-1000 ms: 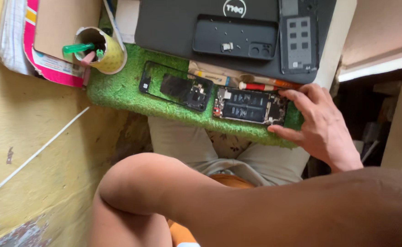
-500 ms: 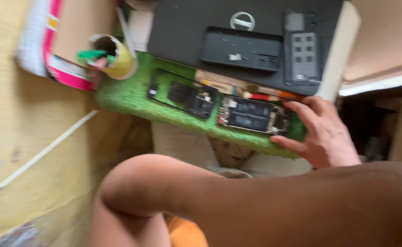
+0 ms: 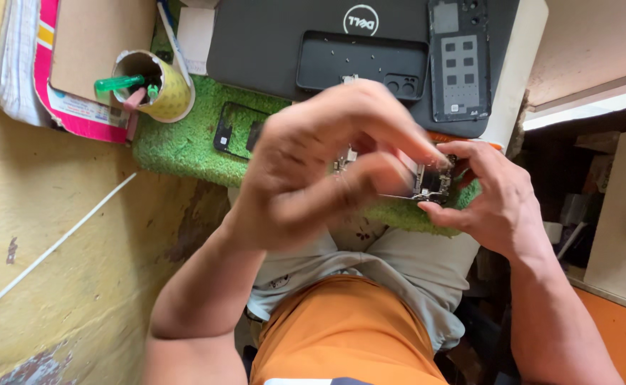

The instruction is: The person uses a small screwdriver to unscrew screws from the back of a smartphone resting on a green bench mat, then pries along the edge of the phone by hand. They lift off the back cover, set it aside, and handle the exposed internal battery and chassis.

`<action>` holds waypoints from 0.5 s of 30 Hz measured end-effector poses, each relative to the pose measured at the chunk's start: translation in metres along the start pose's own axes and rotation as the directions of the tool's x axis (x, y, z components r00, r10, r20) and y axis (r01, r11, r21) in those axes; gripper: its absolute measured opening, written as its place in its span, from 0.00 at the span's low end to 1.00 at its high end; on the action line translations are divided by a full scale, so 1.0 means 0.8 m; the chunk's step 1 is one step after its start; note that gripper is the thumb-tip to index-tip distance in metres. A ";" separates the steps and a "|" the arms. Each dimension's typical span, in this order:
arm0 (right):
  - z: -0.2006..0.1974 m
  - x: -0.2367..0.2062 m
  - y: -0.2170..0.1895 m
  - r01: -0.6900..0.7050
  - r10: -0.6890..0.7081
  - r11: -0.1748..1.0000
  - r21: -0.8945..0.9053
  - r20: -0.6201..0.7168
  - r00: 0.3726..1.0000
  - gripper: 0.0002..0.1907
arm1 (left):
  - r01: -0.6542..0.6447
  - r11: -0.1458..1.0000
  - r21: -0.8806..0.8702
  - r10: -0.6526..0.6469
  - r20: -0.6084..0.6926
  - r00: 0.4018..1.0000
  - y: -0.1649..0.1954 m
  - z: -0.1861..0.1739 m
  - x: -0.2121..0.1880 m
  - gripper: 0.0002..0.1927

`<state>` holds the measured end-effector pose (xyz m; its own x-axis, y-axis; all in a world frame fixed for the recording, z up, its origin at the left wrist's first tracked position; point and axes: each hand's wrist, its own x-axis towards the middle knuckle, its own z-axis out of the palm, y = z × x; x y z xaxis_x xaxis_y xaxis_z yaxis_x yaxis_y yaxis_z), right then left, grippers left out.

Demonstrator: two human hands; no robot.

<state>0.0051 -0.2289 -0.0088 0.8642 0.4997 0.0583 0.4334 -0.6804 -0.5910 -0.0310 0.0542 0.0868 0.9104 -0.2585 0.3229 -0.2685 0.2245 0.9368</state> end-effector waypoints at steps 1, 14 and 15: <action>0.000 -0.001 0.001 -0.123 0.121 0.977 0.175 0.022 0.992 0.35 | 0.035 0.993 0.111 -0.027 -0.079 0.997 -0.012 -0.009 -0.002 0.10; -0.005 0.001 0.028 -0.088 0.082 0.408 0.909 0.060 0.995 0.41 | 0.067 0.895 0.442 -0.085 0.020 0.996 -0.095 -0.031 -0.035 0.33; -0.005 0.002 0.029 -0.075 0.076 0.399 0.914 0.049 0.996 0.41 | 0.135 0.914 0.383 -0.157 0.028 0.987 -0.098 -0.030 -0.036 0.33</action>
<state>0.0173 -0.2464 -0.0189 0.8813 0.4719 -0.0263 -0.1259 0.1807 -0.9755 -0.0285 0.0664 0.0012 0.9322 -0.3168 0.1751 -0.2431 -0.1896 0.9513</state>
